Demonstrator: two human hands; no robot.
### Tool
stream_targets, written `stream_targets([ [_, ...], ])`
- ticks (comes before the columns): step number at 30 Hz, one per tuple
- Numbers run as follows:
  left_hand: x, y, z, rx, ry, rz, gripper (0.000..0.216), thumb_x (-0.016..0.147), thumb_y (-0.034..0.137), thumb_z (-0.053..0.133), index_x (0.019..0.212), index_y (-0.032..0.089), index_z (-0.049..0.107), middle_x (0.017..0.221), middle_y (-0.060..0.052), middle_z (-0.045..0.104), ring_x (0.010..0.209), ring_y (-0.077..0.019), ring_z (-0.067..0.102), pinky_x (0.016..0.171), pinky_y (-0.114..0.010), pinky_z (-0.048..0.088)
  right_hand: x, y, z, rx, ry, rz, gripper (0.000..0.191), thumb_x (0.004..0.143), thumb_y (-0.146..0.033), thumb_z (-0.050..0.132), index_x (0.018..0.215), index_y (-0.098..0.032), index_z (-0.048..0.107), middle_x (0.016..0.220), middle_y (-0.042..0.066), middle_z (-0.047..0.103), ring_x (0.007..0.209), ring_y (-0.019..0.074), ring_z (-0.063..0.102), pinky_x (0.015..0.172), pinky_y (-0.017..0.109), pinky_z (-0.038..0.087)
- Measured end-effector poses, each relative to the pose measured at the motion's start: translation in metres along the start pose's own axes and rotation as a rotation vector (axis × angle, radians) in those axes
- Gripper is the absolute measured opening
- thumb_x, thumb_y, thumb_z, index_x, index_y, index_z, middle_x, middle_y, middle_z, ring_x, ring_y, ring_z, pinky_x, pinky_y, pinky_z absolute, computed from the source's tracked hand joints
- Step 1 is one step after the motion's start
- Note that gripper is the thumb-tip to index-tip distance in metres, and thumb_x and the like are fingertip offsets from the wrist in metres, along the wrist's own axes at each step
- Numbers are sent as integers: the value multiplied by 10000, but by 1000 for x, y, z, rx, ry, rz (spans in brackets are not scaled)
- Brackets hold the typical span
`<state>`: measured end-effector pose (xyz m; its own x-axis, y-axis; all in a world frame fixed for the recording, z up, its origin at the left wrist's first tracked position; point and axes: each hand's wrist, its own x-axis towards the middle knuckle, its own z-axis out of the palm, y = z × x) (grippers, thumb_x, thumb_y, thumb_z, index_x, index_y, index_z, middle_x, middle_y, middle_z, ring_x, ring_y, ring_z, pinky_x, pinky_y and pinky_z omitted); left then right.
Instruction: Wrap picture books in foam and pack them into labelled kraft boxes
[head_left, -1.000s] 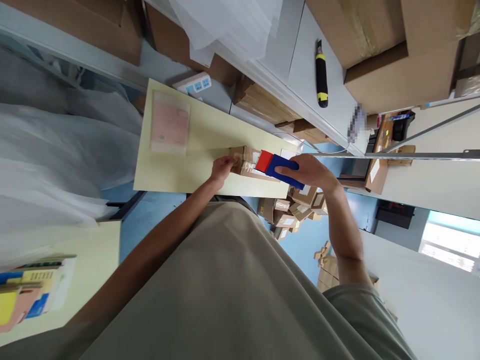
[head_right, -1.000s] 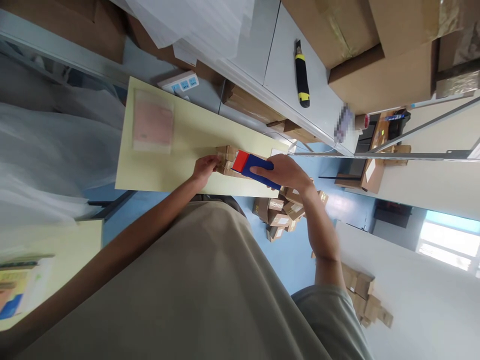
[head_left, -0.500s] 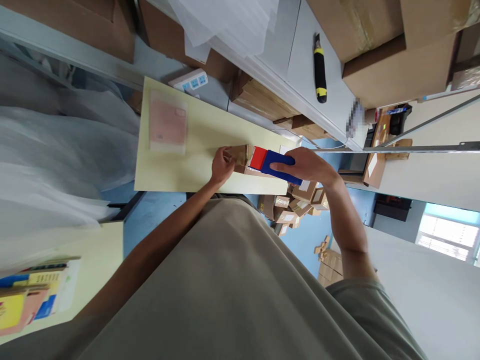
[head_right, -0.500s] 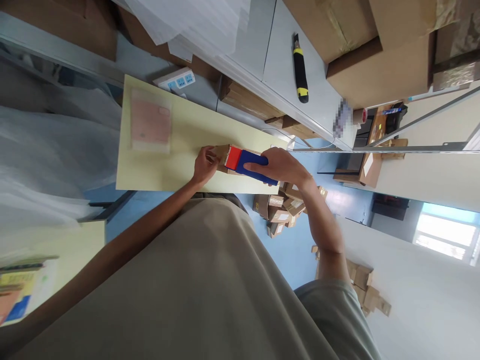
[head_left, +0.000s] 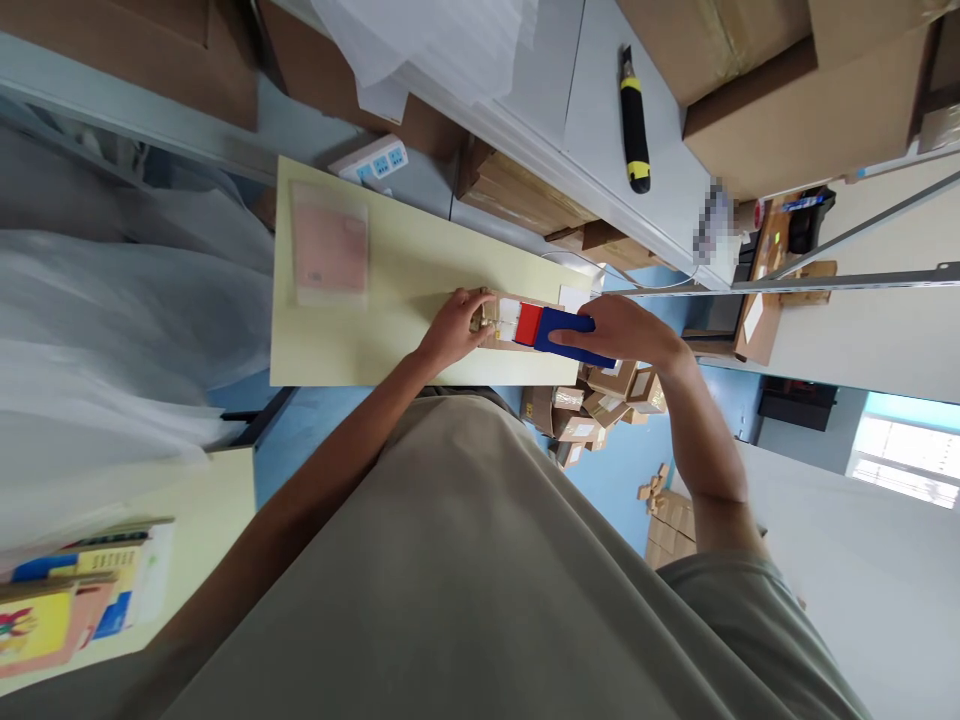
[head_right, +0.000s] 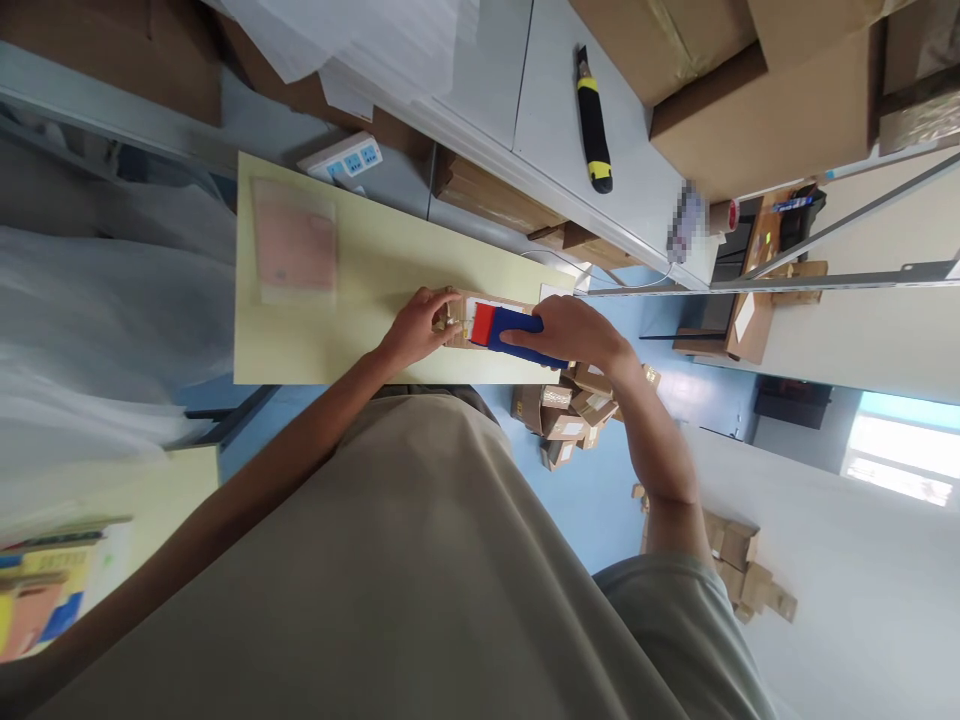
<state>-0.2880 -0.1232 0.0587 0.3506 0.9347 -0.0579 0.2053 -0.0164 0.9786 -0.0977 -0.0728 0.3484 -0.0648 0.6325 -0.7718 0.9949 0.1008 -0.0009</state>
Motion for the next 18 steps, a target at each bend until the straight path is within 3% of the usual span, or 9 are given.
stream_targets([
  [9,-10,-5,-7,184,-148,8,702,924,346,874,1570,211,637,1300,-130,646,1198,-317,679,1143,-455,571,29,49,30,62,-190,117,663,928,-821,757,741,-185,750,640,90,745,605,204,705,629,312,482],
  [13,-18,-1,-2,289,-89,9,689,975,318,843,1616,225,607,1324,-127,643,1204,-292,700,1149,-449,584,46,63,46,102,-270,99,678,955,-818,718,785,-164,779,732,131,805,661,228,759,655,307,552],
  [18,-34,3,12,307,25,-32,531,979,279,820,1498,261,712,1303,-85,639,1105,-230,730,1110,-414,636,66,85,71,165,-281,18,649,969,-782,730,888,-142,806,755,139,807,689,240,769,681,324,580],
])
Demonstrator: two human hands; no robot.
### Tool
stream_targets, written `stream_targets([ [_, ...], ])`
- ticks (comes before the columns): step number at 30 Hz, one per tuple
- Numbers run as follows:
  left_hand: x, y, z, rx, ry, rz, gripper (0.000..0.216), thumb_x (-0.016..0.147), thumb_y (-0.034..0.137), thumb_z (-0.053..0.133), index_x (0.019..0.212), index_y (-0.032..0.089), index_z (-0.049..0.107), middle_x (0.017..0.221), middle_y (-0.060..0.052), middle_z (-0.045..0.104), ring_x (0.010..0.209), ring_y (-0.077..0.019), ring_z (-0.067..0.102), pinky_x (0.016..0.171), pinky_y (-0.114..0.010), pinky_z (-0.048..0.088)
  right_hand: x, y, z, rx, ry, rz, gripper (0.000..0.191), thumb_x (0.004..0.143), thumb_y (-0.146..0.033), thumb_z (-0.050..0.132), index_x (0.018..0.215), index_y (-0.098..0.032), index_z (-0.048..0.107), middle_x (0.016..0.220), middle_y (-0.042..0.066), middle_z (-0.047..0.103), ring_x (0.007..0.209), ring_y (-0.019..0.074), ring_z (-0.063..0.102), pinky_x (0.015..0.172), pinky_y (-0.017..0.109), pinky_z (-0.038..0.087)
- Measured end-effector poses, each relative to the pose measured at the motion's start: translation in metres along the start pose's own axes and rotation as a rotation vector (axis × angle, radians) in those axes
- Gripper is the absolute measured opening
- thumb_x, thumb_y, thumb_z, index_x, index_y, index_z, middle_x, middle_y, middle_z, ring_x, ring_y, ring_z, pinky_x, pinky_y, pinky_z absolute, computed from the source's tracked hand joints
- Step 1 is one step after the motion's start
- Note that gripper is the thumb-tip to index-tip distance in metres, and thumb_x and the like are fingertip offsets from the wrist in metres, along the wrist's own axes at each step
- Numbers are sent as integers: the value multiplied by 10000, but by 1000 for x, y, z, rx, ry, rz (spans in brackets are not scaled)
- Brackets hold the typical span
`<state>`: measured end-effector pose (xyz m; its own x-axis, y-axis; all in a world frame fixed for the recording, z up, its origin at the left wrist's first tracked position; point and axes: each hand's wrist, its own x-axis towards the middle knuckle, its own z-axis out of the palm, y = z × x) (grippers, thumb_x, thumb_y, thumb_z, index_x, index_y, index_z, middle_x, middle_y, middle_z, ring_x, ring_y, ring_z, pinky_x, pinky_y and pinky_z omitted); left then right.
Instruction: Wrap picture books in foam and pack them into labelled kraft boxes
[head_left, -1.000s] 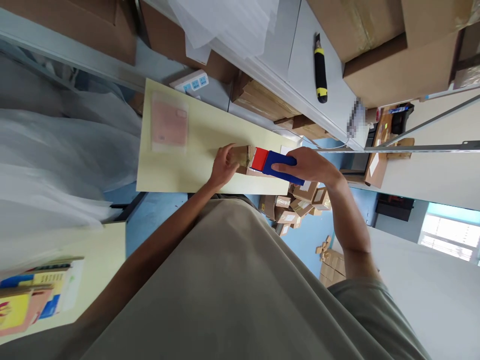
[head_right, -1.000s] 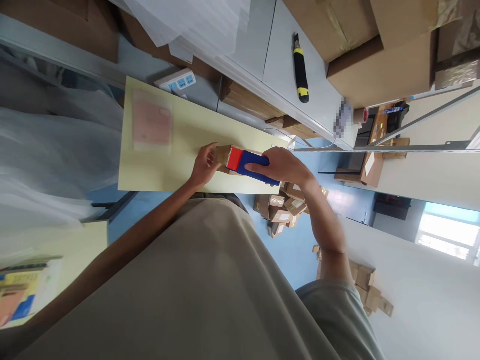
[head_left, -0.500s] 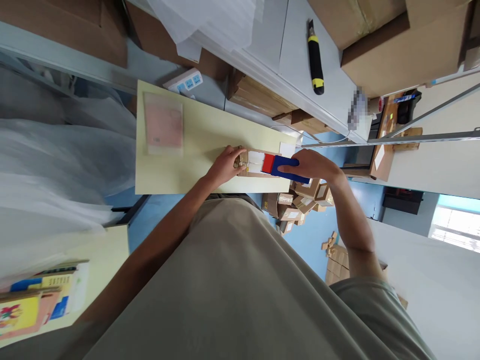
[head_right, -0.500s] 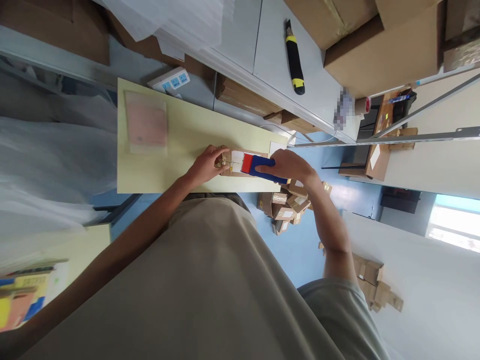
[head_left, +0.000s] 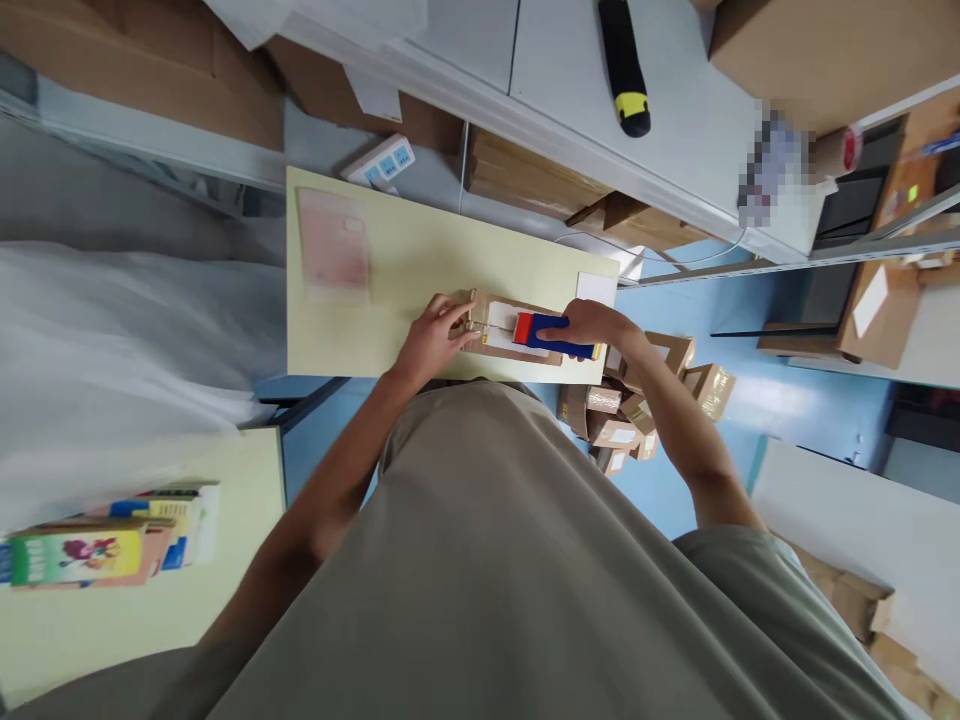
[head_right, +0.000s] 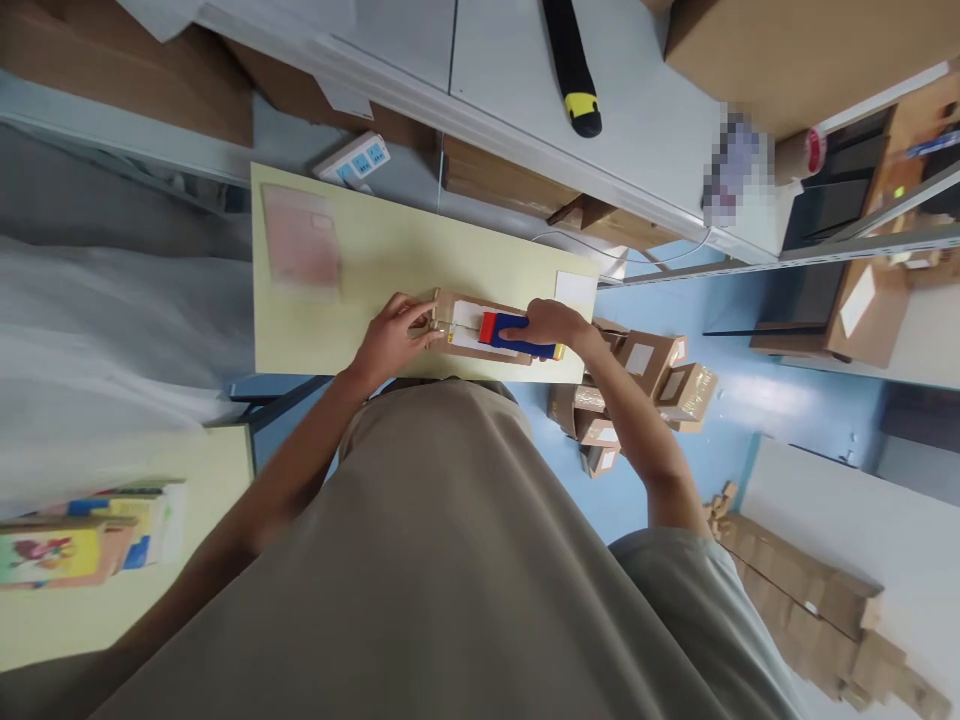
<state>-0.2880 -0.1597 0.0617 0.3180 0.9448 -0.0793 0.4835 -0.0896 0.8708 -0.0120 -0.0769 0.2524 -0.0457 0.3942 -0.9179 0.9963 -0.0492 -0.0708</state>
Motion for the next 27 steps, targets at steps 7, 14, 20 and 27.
stream_targets([
  [7,-19,23,10,-46,117,-88,420,1075,313,628,1485,245,690,1358,-98,653,1176,-225,743,1096,-434,673,21,32,19,8,89,-136,582,1018,-704,722,1037,-130,810,822,140,807,809,262,788,737,329,549],
  [14,-26,61,22,205,12,-140,1077,880,638,920,1743,268,394,1828,-224,286,1590,-409,508,1254,-585,544,24,46,31,-7,126,-203,590,1072,-665,645,1199,-112,810,964,177,832,923,289,798,773,325,526],
  [20,16,92,32,514,-232,-4,1328,780,560,1018,1806,185,263,1906,-271,41,1756,-560,32,1370,-788,143,26,49,34,-18,163,-263,578,1058,-648,670,1245,-121,816,1167,213,841,1083,332,798,855,346,573],
  [27,32,72,42,601,-422,62,1327,782,278,893,1838,130,104,1766,-324,331,1716,-591,156,1344,-833,66,25,57,32,9,142,-331,543,1072,-629,673,1229,-128,810,1139,199,843,1023,304,797,803,319,552],
])
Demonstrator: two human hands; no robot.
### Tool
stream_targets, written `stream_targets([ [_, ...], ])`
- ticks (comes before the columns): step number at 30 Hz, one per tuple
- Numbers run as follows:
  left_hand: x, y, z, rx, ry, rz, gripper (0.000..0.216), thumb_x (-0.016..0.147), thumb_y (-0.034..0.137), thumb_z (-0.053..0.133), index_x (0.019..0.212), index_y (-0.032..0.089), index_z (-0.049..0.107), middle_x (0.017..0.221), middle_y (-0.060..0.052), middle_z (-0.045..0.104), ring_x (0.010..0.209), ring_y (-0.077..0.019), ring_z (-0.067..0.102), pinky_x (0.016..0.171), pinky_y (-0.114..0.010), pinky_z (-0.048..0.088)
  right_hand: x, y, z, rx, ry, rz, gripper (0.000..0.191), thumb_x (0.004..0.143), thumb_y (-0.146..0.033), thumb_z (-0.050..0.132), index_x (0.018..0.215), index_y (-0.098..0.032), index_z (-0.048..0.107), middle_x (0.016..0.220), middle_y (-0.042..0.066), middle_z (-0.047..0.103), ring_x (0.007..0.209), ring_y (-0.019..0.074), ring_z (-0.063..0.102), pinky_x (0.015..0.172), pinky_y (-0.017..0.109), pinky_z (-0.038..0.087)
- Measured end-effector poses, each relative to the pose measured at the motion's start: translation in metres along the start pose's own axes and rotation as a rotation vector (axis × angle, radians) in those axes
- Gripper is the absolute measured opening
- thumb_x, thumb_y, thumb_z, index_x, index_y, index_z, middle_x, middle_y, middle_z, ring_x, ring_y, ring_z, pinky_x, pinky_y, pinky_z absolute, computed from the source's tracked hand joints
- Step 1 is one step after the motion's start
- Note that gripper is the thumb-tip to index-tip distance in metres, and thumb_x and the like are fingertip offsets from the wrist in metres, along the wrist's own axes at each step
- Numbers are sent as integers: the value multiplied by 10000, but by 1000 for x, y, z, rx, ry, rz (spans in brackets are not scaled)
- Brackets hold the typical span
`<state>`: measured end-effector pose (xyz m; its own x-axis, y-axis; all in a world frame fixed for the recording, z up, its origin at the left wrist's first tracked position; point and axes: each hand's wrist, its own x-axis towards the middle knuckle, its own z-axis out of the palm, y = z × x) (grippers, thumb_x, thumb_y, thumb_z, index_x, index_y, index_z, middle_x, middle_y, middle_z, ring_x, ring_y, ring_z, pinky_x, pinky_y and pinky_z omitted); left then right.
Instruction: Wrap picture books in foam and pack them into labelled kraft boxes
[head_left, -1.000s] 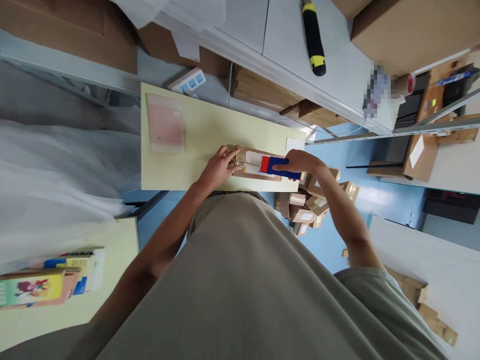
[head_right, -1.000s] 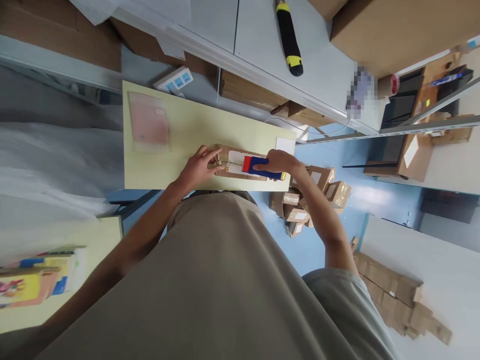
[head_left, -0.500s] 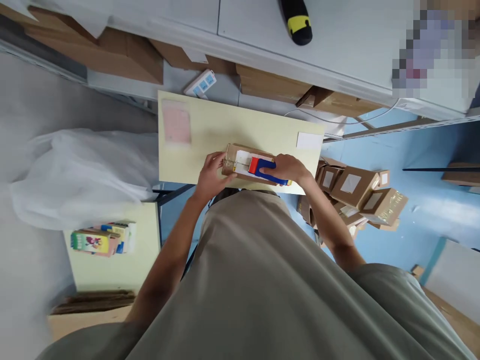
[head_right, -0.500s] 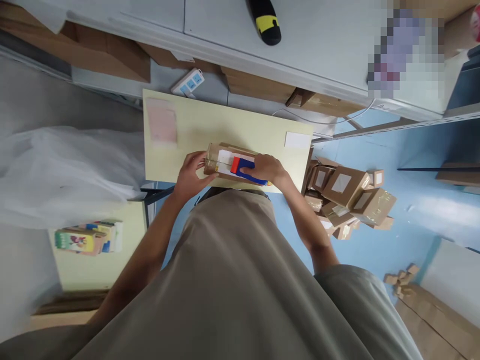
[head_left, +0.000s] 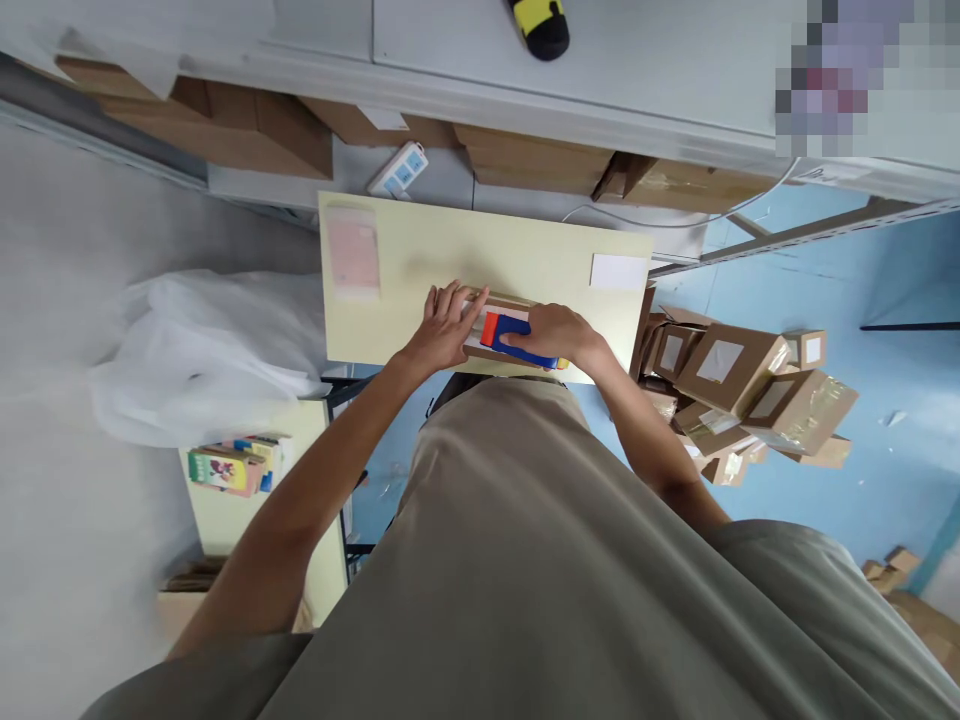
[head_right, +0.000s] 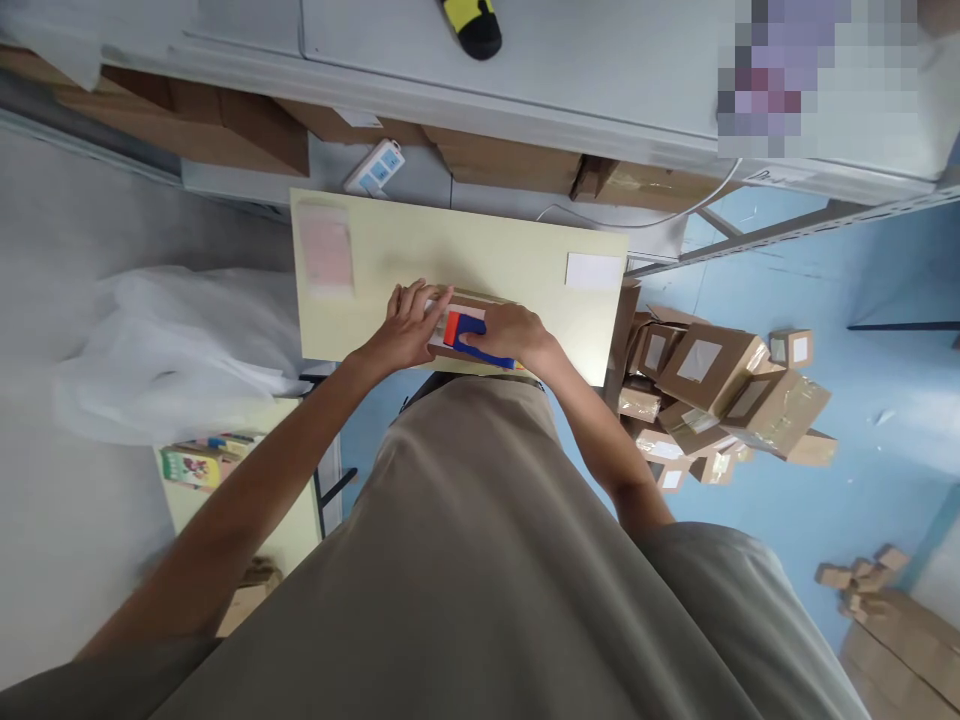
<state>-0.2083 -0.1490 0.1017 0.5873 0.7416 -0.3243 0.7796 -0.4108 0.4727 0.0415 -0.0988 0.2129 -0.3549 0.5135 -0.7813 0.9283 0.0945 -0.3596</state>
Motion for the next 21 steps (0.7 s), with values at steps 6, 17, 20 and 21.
stream_targets([
  [6,-3,-2,1,71,-41,35,1315,804,213,827,1832,99,15,1730,-344,334,1672,-563,243,1321,-767,226,-23,32,-4,36,-63,-66,550,1058,-684,682,1134,-153,801,999,152,836,903,265,773,736,304,484],
  [17,0,9,14,-123,26,9,1206,864,436,868,1822,134,200,1692,-313,389,1647,-535,291,1343,-729,226,-91,127,-19,115,-243,111,715,1026,-835,595,799,-176,756,680,116,761,644,227,700,658,330,478],
  [20,-5,1,6,-135,39,-32,1215,855,483,891,1816,146,230,1676,-308,407,1647,-537,301,1345,-721,249,-97,142,-21,97,-208,130,724,1015,-857,585,828,-182,769,733,115,780,672,234,713,656,333,474],
  [21,-7,-1,3,-129,32,-39,1223,853,498,900,1817,148,232,1676,-310,406,1647,-540,306,1344,-718,259,-97,145,-20,95,-199,132,717,1021,-846,584,834,-180,774,735,117,779,680,235,718,661,333,477],
])
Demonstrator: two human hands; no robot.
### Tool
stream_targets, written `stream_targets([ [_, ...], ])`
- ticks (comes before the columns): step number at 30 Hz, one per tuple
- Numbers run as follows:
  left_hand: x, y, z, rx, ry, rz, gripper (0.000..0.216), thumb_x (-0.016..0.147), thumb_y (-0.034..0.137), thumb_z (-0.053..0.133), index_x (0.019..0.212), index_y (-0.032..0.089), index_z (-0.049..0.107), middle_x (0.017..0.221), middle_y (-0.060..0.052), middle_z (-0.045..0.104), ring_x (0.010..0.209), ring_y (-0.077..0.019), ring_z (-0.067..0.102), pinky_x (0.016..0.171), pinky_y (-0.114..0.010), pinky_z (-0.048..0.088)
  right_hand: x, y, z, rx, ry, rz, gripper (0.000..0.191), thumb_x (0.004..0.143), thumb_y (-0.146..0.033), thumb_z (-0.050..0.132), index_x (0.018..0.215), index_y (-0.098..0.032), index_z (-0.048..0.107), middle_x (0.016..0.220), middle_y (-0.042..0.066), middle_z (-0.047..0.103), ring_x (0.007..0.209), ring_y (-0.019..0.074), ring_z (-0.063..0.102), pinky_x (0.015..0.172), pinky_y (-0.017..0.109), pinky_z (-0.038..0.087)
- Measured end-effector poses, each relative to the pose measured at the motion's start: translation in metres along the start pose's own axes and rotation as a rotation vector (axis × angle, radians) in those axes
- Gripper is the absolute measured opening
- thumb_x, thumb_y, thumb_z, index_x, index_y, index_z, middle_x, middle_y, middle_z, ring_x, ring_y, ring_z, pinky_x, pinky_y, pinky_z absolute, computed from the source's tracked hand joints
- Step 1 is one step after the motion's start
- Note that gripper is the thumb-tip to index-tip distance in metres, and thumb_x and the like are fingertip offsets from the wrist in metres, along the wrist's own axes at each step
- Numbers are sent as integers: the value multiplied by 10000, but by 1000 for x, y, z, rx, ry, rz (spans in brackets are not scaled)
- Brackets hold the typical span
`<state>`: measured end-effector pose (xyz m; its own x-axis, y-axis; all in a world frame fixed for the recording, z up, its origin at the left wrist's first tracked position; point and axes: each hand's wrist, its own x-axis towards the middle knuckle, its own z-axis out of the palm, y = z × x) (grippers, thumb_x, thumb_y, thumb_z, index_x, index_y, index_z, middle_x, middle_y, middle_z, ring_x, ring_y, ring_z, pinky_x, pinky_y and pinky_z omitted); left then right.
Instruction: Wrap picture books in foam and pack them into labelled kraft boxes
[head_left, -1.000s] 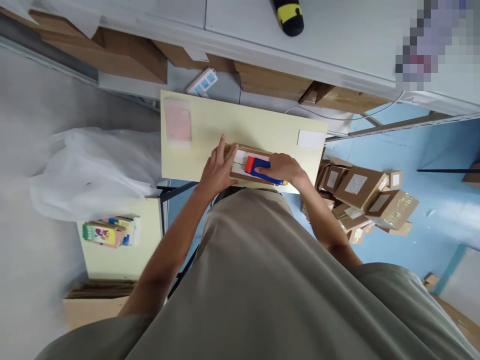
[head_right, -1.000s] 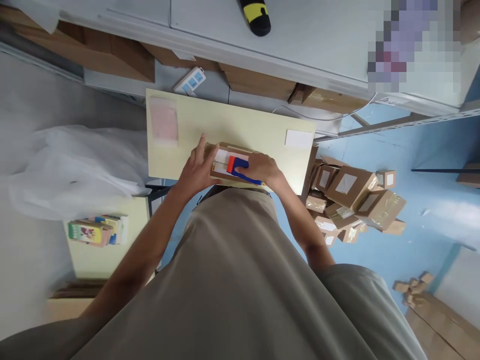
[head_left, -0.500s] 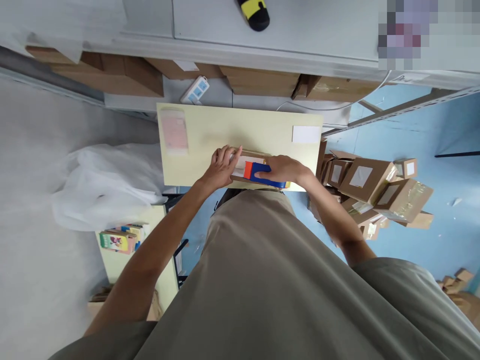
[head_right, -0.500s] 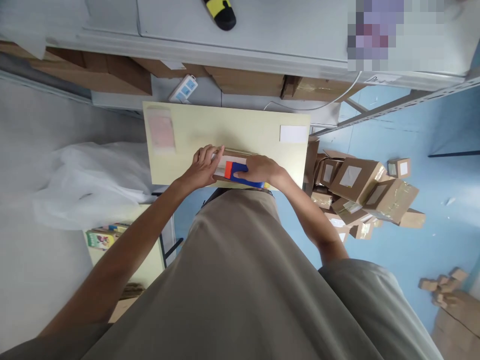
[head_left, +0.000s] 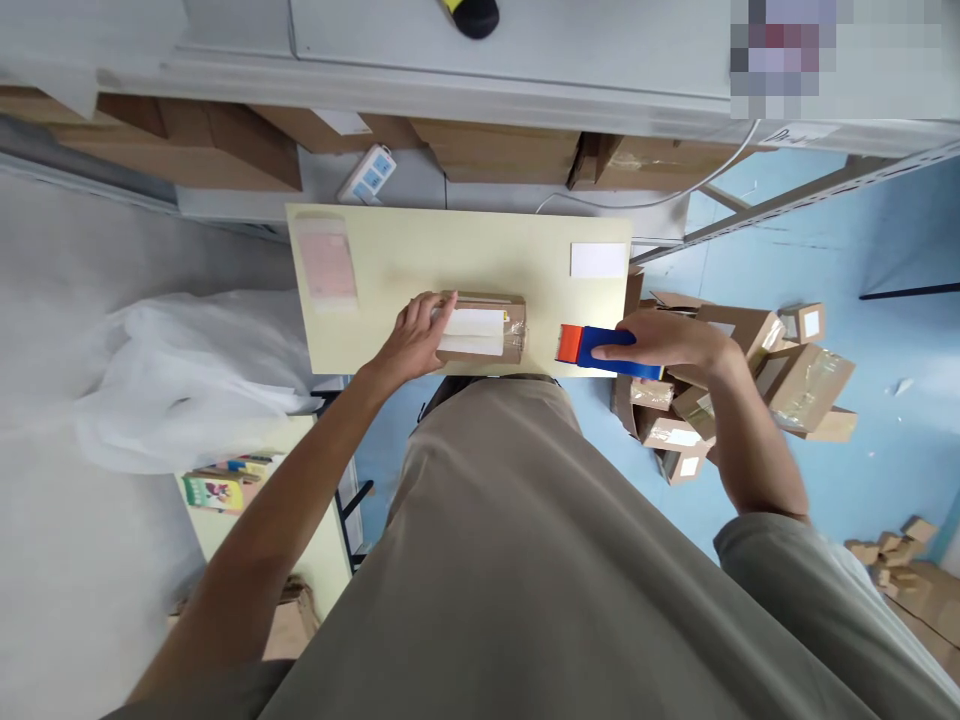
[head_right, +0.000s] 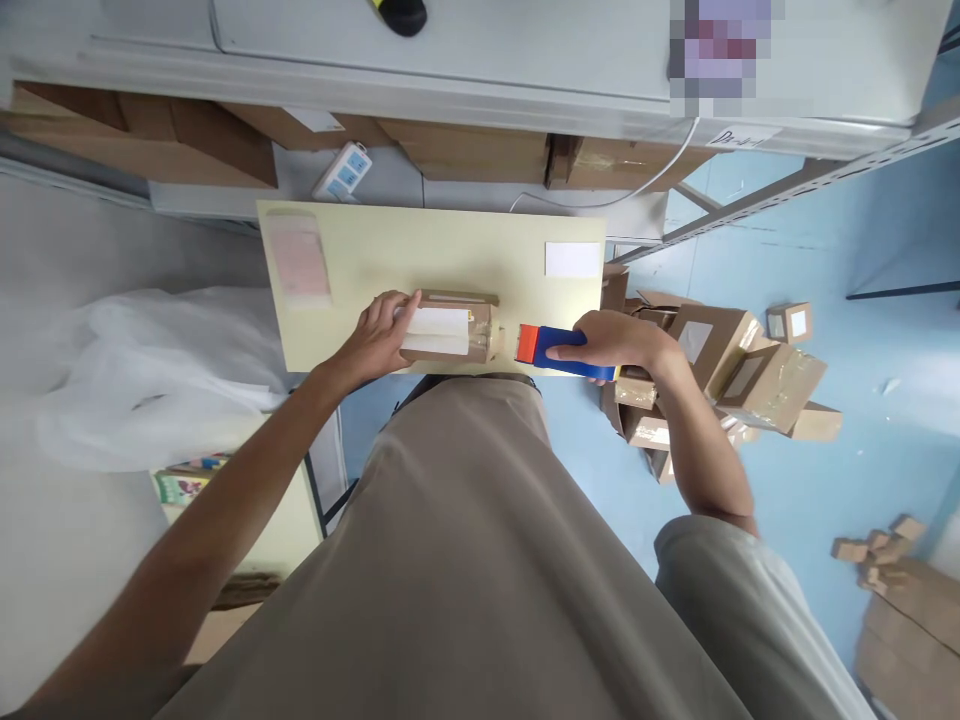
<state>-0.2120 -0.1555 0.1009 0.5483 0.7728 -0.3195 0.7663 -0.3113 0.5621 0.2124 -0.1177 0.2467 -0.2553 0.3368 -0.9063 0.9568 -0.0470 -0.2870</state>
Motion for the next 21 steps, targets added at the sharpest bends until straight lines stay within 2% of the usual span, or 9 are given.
stream_targets([
  [2,-3,-3,-5,12,-28,-11,1276,841,556,922,1823,158,212,1693,-319,384,1658,-553,295,1341,-720,273,5,0,1,-12,13,8,707,1035,-820,589,824,-173,777,707,120,767,670,233,716,668,336,484],
  [5,-7,-7,-4,-25,-63,-55,1431,768,742,940,1836,204,154,1782,-319,257,1705,-586,164,1337,-754,251,17,-4,4,-69,41,40,715,1042,-813,598,783,-168,768,643,119,735,629,233,696,659,346,478],
  [7,-11,-13,2,-112,-37,-124,1458,763,847,883,1837,219,123,1832,-308,156,1727,-575,94,1340,-748,255,24,-3,6,-119,69,59,727,1032,-825,611,760,-168,762,619,121,716,617,241,689,650,357,465],
  [8,-13,-15,6,-175,-2,-171,1410,806,869,830,1835,215,122,1837,-303,154,1730,-547,127,1339,-716,293,26,-1,7,-137,79,61,731,1028,-830,616,753,-168,760,616,124,713,619,247,690,648,362,461],
  [10,-17,-19,16,-322,79,-285,1189,939,843,690,1811,190,213,1782,-287,327,1658,-453,365,1284,-599,443,29,5,9,-143,86,54,733,1028,-831,615,748,-170,760,630,130,721,634,251,699,651,362,462],
  [12,-19,-19,25,-422,128,-407,913,1033,778,575,1695,162,451,1564,-233,617,1400,-356,636,1144,-481,573,30,12,13,-118,83,45,723,1035,-822,611,751,-174,762,661,131,742,654,250,712,656,355,471],
  [14,-19,-15,32,-445,160,-496,725,1056,734,549,1481,155,654,1297,-161,772,1145,-295,726,1033,-411,613,30,17,16,-88,84,47,706,1038,-810,616,763,-177,766,700,131,764,675,252,726,664,351,482],
  [16,-17,-10,37,-434,222,-538,626,1050,704,579,1337,167,723,1188,-125,813,1066,-274,729,1004,-380,612,32,21,20,-68,93,51,690,1032,-804,630,782,-177,774,736,134,781,702,258,740,677,350,492],
  [21,-11,-7,48,-416,349,-549,565,1053,676,572,1256,186,767,1108,-93,829,1003,-253,730,940,-342,596,42,27,26,-53,109,40,682,1017,-806,659,842,-161,798,737,142,784,765,272,767,733,345,524],
])
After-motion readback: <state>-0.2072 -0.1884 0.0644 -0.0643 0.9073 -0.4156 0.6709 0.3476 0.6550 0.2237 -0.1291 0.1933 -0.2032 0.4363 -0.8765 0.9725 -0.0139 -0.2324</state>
